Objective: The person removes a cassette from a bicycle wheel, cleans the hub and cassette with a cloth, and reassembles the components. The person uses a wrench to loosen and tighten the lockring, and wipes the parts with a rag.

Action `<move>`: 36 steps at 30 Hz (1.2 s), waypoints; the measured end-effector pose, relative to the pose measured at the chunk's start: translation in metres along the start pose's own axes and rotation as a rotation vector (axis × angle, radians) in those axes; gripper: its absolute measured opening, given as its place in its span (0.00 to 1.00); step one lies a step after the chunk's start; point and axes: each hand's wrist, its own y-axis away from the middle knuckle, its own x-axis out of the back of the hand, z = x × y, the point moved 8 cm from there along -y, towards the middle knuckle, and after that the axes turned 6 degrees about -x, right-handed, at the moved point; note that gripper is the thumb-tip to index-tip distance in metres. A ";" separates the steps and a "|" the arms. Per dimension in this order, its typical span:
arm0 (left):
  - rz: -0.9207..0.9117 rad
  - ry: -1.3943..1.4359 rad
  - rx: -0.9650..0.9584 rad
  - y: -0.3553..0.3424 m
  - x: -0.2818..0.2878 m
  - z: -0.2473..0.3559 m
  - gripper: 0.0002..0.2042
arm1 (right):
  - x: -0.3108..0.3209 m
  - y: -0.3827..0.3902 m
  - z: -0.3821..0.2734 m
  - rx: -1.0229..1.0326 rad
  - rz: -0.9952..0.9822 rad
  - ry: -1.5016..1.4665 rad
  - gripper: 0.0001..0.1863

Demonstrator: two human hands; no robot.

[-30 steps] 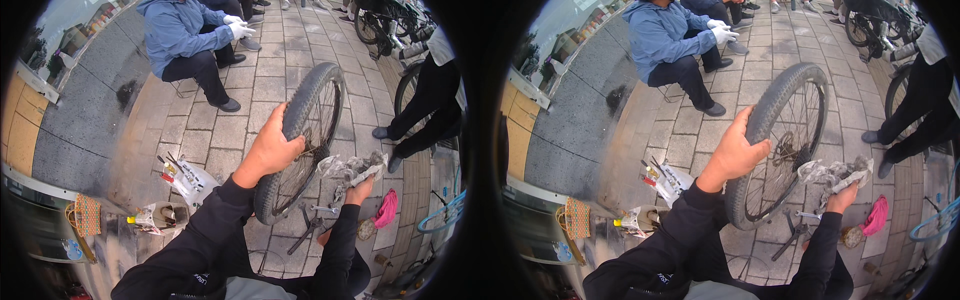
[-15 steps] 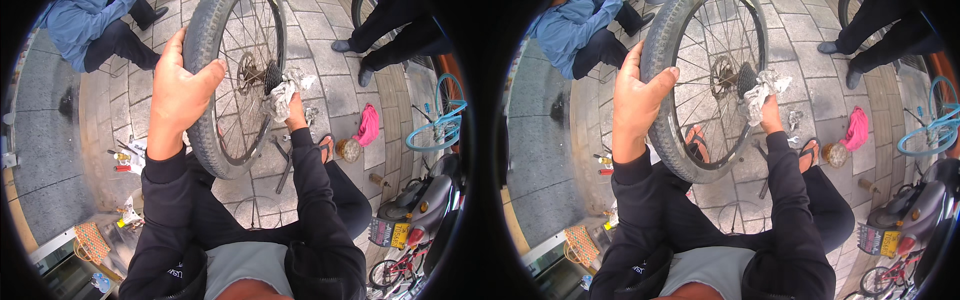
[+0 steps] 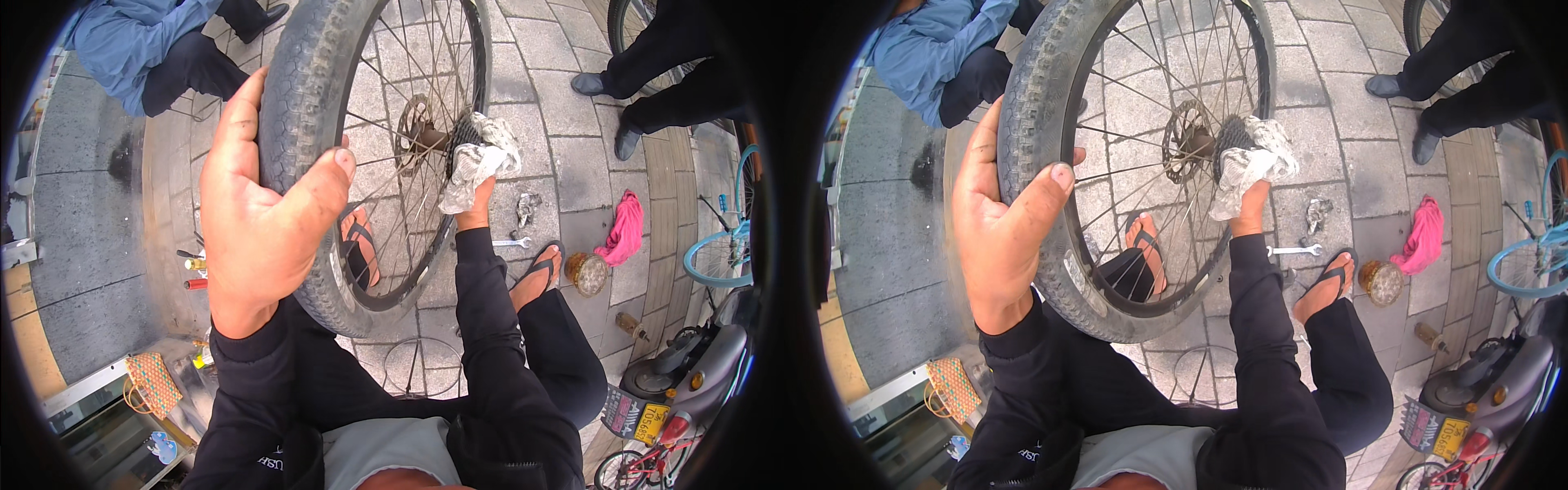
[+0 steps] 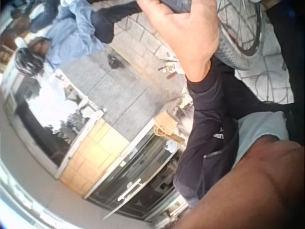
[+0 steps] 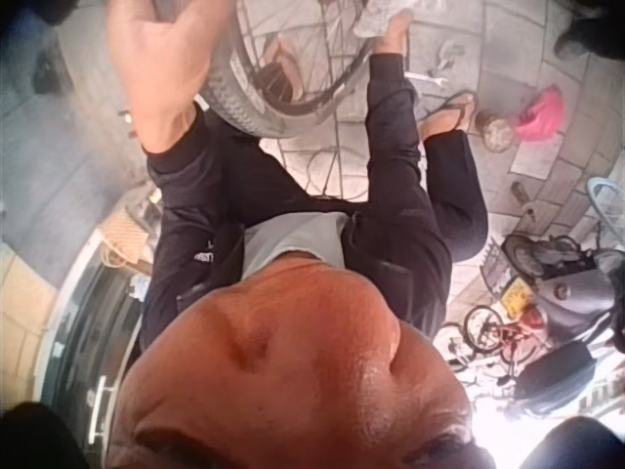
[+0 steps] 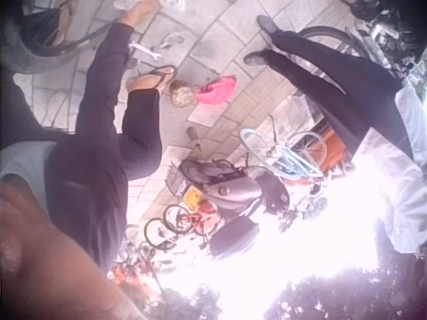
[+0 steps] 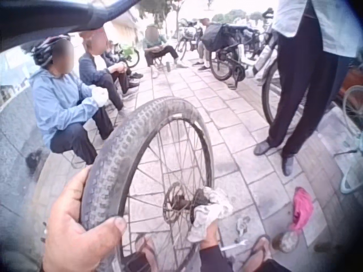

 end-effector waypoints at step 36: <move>-0.075 0.014 0.062 0.004 -0.003 0.000 0.39 | 0.018 -0.004 -0.008 0.604 0.018 1.172 0.19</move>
